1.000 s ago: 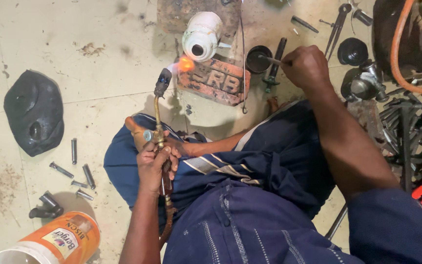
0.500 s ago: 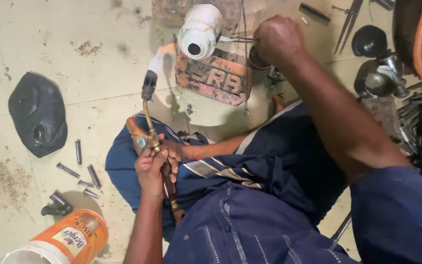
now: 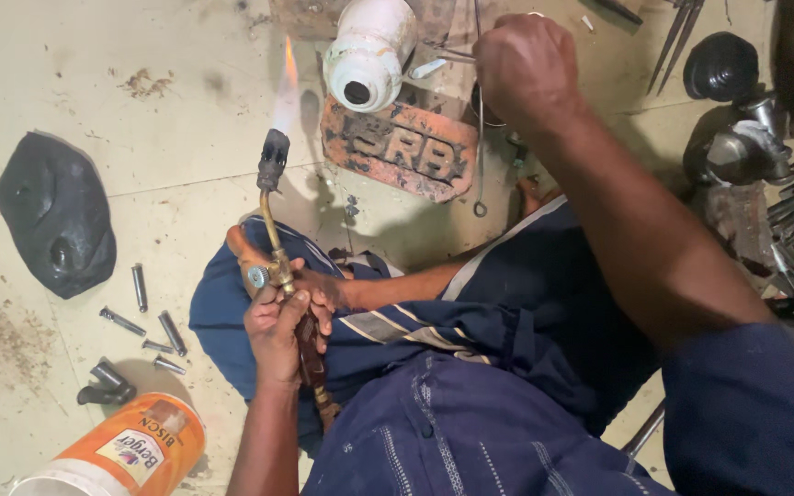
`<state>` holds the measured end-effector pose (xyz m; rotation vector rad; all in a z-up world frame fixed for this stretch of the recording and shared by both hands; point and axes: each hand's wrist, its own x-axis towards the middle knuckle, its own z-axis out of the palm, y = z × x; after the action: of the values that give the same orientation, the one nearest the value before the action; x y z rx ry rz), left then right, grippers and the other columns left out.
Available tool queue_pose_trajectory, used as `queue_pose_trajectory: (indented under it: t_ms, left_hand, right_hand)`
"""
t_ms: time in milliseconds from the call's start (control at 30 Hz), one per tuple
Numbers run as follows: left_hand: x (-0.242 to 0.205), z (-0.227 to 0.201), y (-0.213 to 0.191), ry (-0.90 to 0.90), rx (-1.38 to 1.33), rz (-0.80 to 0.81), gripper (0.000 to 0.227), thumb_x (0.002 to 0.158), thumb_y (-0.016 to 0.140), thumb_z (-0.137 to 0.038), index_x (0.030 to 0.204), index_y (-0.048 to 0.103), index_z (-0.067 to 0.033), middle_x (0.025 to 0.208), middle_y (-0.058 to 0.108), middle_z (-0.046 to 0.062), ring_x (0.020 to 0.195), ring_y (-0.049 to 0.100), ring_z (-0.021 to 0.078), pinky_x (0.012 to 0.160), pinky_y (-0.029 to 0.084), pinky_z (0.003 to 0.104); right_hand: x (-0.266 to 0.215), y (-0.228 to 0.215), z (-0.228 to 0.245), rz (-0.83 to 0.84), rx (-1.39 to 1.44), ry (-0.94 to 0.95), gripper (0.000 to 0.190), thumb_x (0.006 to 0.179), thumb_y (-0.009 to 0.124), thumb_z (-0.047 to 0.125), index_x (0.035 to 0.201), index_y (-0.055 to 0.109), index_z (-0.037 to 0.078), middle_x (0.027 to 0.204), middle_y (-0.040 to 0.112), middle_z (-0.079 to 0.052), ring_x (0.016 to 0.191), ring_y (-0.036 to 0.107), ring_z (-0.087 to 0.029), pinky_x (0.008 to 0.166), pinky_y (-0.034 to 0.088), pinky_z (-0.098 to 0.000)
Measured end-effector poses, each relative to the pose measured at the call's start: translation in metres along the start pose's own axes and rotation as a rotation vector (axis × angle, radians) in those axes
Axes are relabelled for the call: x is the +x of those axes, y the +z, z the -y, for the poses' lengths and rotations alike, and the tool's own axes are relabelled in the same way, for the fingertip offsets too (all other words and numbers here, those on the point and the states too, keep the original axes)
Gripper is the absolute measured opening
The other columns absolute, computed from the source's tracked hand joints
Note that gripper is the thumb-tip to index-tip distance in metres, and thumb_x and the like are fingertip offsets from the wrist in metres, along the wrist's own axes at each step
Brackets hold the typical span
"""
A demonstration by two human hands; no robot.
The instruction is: The person sits on the floor and uses a blowtorch to heat a small white ceramic crucible resting on a brick. They hold a metal rod in the flame and repeatedly dip it into a small container, then back into the crucible, continuing the heating process.
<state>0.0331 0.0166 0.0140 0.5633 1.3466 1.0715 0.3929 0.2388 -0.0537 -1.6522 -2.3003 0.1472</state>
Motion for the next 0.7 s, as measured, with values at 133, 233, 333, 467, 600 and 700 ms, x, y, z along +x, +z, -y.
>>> queue_pose_trajectory:
  t_ms: [133,233,333,467,600,700]
  left_hand:
    - [-0.001,-0.002,-0.001,-0.012,0.027,-0.013,0.043,0.096,0.058,-0.002,0.138,0.053,0.0072,0.085,0.067,0.013,0.055,0.064,0.0174,0.037,0.05,0.024]
    - [-0.001,-0.002,0.0,-0.026,0.039,-0.034,0.043,0.096,0.058,-0.002,0.138,0.054,0.007,0.084,0.066,0.014,0.055,0.063,0.0173,0.037,0.049,0.024]
    - [0.0,-0.002,0.001,-0.037,0.05,-0.035,0.044,0.096,0.058,-0.002,0.138,0.054,0.0051,0.084,0.066,0.013,0.055,0.063,0.017,0.037,0.049,0.024]
    - [0.0,-0.004,0.0,-0.046,0.049,-0.029,0.044,0.096,0.058,-0.003,0.139,0.054,0.0038,0.084,0.066,0.013,0.055,0.063,0.017,0.037,0.05,0.024]
    - [0.001,-0.004,0.001,-0.058,0.058,-0.037,0.044,0.095,0.058,-0.003,0.139,0.055,0.0029,0.084,0.067,0.013,0.055,0.063,0.0167,0.037,0.05,0.024]
    - [0.001,-0.003,0.001,-0.062,0.063,-0.05,0.044,0.095,0.059,-0.003,0.139,0.056,0.0028,0.085,0.067,0.013,0.054,0.063,0.0167,0.037,0.05,0.024]
  right_hand:
    - [0.009,0.012,0.004,0.018,0.058,-0.014,0.015,0.083,0.064,0.006,0.082,0.079,0.008,0.084,0.071,-0.019,0.075,0.07,-0.038,0.073,0.056,-0.0512]
    - [0.009,0.02,0.002,-0.002,0.17,-0.051,0.014,0.086,0.064,0.004,0.083,0.078,0.005,0.087,0.071,-0.019,0.077,0.07,-0.038,0.079,0.057,-0.0509]
    - [0.008,0.021,-0.003,0.075,-0.107,0.046,0.014,0.088,0.066,0.008,0.08,0.077,0.004,0.081,0.069,-0.021,0.067,0.069,-0.037,0.064,0.056,-0.0492]
    - [0.0,0.006,-0.018,-0.083,-0.047,0.054,0.013,0.083,0.067,0.005,0.081,0.079,0.008,0.087,0.071,-0.02,0.077,0.07,-0.039,0.071,0.056,-0.0493]
    - [-0.002,0.001,-0.021,-0.065,-0.046,0.085,0.009,0.084,0.07,0.01,0.083,0.08,0.011,0.083,0.071,-0.017,0.075,0.07,-0.038,0.071,0.056,-0.0485]
    - [0.002,0.004,-0.02,-0.062,0.016,0.09,0.01,0.084,0.07,0.011,0.086,0.08,0.012,0.08,0.071,-0.015,0.072,0.069,-0.037,0.069,0.056,-0.0484]
